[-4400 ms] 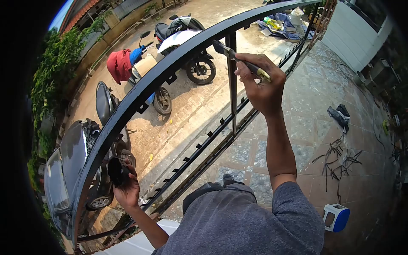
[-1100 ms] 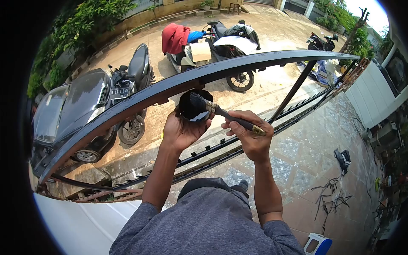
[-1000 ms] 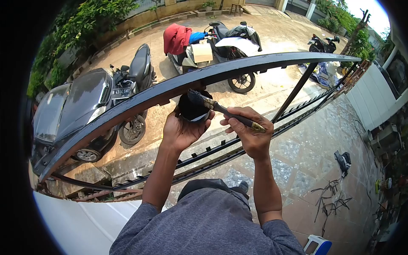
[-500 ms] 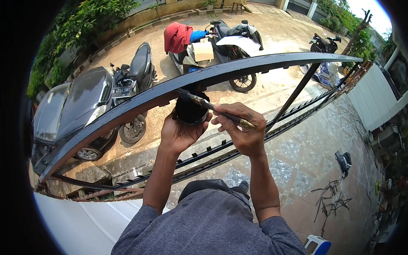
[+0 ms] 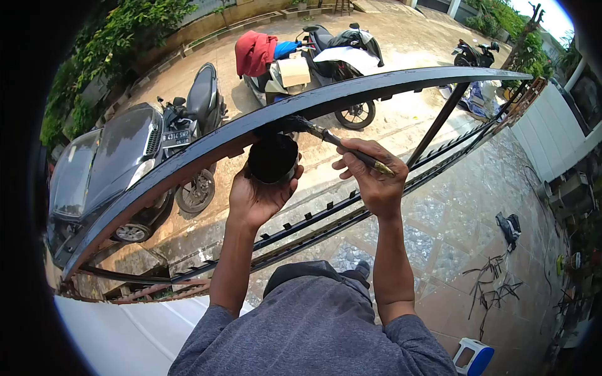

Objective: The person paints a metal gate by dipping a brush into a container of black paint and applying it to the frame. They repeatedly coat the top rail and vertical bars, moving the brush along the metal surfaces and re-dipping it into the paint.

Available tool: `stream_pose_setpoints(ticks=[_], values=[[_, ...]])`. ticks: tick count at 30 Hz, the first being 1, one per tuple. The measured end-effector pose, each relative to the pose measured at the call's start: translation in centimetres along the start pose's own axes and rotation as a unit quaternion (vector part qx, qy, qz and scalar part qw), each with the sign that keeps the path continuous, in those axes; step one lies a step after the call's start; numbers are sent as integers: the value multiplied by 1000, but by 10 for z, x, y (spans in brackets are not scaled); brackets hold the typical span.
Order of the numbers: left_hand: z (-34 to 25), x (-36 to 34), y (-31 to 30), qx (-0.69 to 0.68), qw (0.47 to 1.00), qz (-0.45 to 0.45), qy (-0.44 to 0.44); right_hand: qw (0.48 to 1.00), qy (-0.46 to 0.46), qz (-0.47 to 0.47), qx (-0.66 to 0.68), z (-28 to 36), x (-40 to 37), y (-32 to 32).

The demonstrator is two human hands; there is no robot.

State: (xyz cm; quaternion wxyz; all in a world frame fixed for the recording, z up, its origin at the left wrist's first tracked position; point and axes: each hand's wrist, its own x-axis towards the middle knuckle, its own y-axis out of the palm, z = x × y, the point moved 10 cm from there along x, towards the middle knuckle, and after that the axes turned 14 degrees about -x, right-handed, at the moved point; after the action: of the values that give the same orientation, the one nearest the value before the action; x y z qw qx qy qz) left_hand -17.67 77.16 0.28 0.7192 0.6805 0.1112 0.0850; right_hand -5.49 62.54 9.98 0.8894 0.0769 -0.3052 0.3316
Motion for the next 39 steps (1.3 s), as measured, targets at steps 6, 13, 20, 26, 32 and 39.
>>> stream_pose_setpoints(ticks=[6,13,20,26,32,39], values=[[-3,-4,-5,-3,1000,3,2,999,-19,20,-21,19,-13,1],[-8,-9,-6,19,1000,-13,14,998,1,-43,-48,7,-6,-10],[-13,-17,-2,31,999,-27,13,997,-40,63,-8,39,-12,48],[-11,-19,3,15,1000,-6,11,999,-9,-16,-33,22,-12,3],[-12,-21,0,26,999,-33,21,996,-60,67,-26,31,-9,58],[-19,-26,2,30,999,-30,30,998,-48,46,10,36,-16,42]])
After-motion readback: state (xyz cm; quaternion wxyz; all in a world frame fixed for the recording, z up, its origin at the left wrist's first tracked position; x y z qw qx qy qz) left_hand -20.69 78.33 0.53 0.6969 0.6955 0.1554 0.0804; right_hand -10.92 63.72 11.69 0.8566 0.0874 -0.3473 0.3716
